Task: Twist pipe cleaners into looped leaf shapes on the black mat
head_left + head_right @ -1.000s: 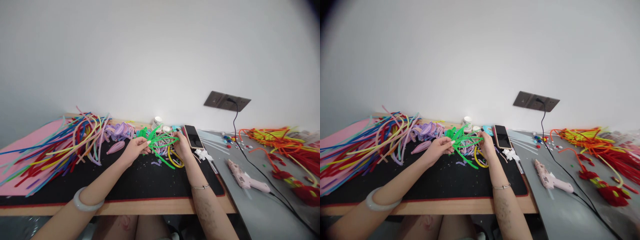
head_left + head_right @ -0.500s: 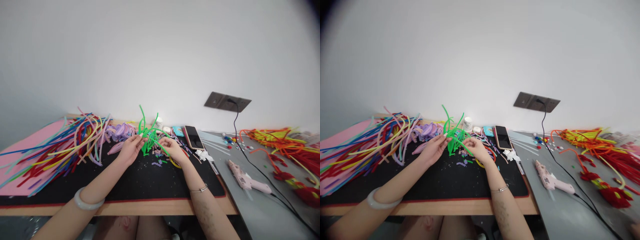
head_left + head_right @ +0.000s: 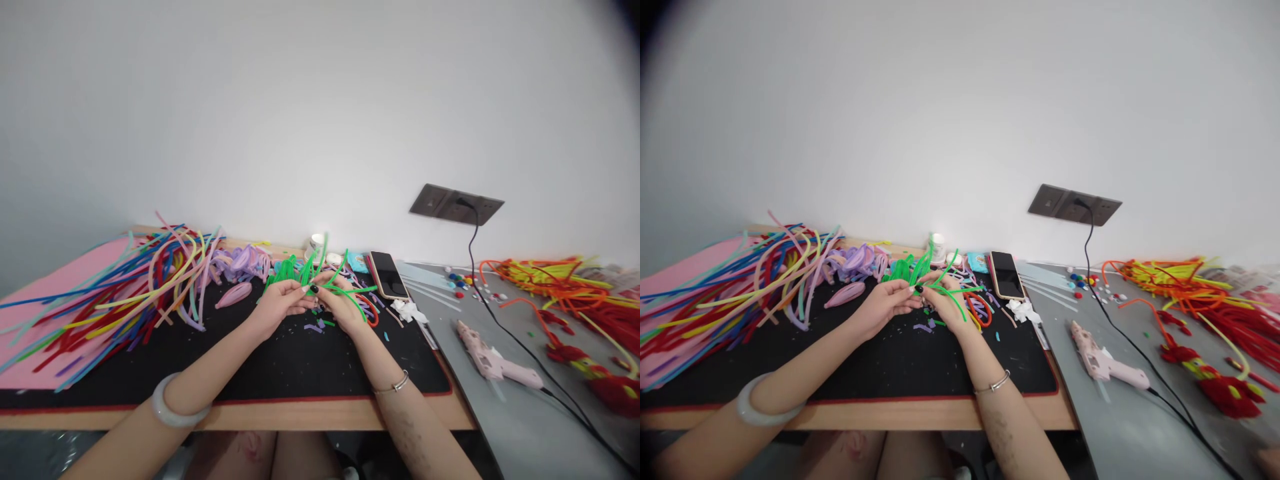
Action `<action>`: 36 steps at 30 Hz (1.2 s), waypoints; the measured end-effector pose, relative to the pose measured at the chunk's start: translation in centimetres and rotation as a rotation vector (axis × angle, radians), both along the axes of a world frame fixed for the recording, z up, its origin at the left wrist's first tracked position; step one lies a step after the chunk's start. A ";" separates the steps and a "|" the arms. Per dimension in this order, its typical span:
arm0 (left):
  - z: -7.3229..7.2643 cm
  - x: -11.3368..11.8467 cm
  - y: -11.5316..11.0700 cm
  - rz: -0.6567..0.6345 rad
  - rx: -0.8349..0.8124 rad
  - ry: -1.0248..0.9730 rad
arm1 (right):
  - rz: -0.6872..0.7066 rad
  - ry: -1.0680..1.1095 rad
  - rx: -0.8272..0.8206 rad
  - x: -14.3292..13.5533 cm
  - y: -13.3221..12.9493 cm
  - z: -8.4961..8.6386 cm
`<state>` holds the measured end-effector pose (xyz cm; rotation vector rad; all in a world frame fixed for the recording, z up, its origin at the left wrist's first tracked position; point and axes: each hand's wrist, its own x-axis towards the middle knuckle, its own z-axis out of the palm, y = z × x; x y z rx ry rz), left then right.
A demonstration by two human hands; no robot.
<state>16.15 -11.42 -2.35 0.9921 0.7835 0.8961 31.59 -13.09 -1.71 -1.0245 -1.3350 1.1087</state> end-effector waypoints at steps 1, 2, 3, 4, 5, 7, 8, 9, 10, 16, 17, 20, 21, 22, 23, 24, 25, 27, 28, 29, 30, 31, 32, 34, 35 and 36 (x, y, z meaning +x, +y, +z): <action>0.0 0.0 0.0 -0.009 0.014 0.029 | -0.035 -0.013 0.000 0.1 0.1 -0.2; 0.0 0.0 -0.1 -0.015 0.028 0.054 | -0.069 -0.021 0.001 0.2 0.2 -0.4; -0.1 0.0 -0.1 -0.020 0.040 0.074 | -0.098 -0.025 0.001 0.3 0.3 -0.5; -0.1 0.0 0.0 -0.024 0.054 0.090 | -0.122 -0.026 -0.003 0.4 0.3 -0.7; -0.1 0.0 0.0 -0.030 0.068 0.104 | -0.138 -0.027 -0.012 0.5 0.4 -0.8; 0.0 0.0 0.0 -0.049 0.098 0.135 | -0.137 -0.059 -0.045 0.6 0.4 -0.8; 0.0 -0.1 0.0 -0.068 0.112 0.154 | -0.129 -0.086 -0.062 0.6 0.4 -0.7; 0.0 -0.1 0.0 -0.092 0.124 0.176 | -0.121 -0.112 -0.076 0.6 0.4 -0.6; 0.0 -0.1 0.0 -0.121 0.134 0.198 | -0.116 -0.131 -0.086 0.5 0.3 -0.5; -0.5 -0.1 0.2 -0.236 0.184 0.281 | -0.041 -0.162 -0.062 0.6 0.4 -0.8; -0.6 -0.1 0.3 -0.252 0.191 0.300 | -0.021 -0.178 -0.053 0.6 0.4 -0.9; -0.7 -0.1 0.3 -0.317 0.222 0.343 | 0.019 -0.227 -0.024 0.8 0.5 -0.9; -0.7 -0.1 0.2 -0.336 0.233 0.348 | 0.022 -0.238 -0.016 0.9 0.6 -0.8; -0.6 -0.2 0.2 -0.351 0.241 0.350 | 0.019 -0.245 -0.009 1.0 0.6 -0.7; -0.6 -0.2 0.1 -0.366 0.244 0.351 | 0.007 -0.243 0.000 1.1 0.6 -0.6; -0.5 -0.2 0.0 -0.381 0.243 0.354 | -0.014 -0.234 0.008 1.2 0.6 -0.5; -0.4 -0.2 0.0 -0.395 0.239 0.358 | -0.037 -0.220 0.012 1.3 0.5 -0.4; -0.4 -0.2 -0.1 -0.410 0.232 0.360 | -0.064 -0.178 0.000 1.5 0.5 -0.2; -0.4 -0.2 -0.1 -0.412 0.228 0.359 | -0.059 -0.155 -0.014 1.5 0.4 -0.2; -0.4 -0.2 -0.1 -0.411 0.224 0.356 | -0.040 -0.135 -0.029 1.6 0.4 -0.2; -0.4 -0.2 -0.1 -0.410 0.220 0.355 | -0.014 -0.118 -0.040 1.7 0.4 -0.3; -0.5 -0.2 -0.1 -0.410 0.219 0.355 | 0.012 -0.104 -0.043 1.7 0.4 -0.3; -0.5 -0.2 -0.1 -0.411 0.219 0.355 | 0.031 -0.090 -0.041 1.7 0.4 -0.4; -0.6 -0.2 -0.2 -0.415 0.222 0.362 | 0.051 -0.051 -0.039 1.7 0.4 -0.4; -0.6 -0.2 -0.2 -0.419 0.224 0.366 | 0.057 -0.016 -0.039 1.6 0.4 -0.3; -0.5 -0.2 -0.2 -0.426 0.226 0.369 | 0.064 0.029 -0.039 1.6 0.4 -0.2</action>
